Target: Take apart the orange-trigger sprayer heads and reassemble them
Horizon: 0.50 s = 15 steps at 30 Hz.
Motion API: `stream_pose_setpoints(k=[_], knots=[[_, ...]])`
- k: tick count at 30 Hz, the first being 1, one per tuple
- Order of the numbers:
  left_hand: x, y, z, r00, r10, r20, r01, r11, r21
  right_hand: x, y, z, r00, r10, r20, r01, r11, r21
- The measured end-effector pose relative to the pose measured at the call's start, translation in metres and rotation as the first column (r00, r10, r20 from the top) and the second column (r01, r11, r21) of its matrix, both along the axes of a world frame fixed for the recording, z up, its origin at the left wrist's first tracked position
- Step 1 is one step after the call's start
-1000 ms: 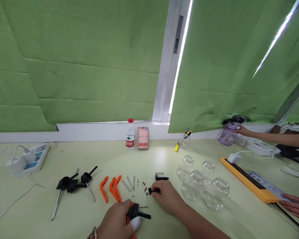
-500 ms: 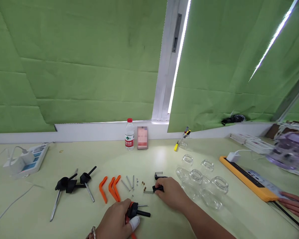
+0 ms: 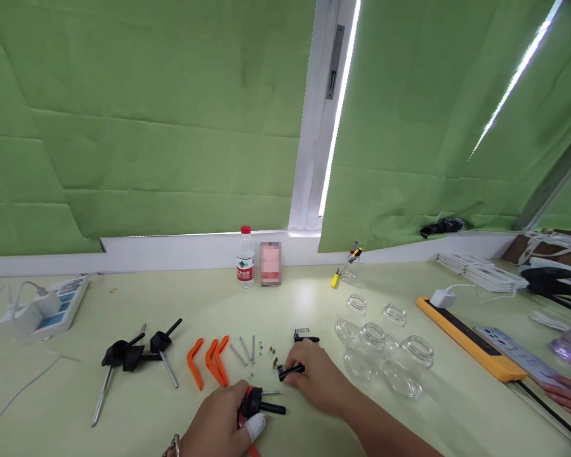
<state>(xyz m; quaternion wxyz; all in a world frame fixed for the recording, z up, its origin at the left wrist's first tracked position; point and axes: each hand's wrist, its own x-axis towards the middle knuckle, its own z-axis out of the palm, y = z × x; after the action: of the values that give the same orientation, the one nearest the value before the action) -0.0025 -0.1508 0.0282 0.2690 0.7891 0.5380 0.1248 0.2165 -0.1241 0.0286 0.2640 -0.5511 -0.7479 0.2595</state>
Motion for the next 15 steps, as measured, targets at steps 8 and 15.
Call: stream_pose_setpoints(k=[8, 15], knots=[[-0.001, 0.001, -0.004, 1.000, -0.008, -0.015, 0.009, 1.000, 0.020, -0.016, -0.003, -0.010, 0.994, 0.097, 0.052, -0.103, 0.988, 0.116], [0.000, 0.000, 0.001, 1.000, -0.003, -0.012, 0.003, 1.000, 0.002, -0.009, -0.005, -0.009, 0.986, 0.149, 0.070, -0.154, 0.985, 0.077]])
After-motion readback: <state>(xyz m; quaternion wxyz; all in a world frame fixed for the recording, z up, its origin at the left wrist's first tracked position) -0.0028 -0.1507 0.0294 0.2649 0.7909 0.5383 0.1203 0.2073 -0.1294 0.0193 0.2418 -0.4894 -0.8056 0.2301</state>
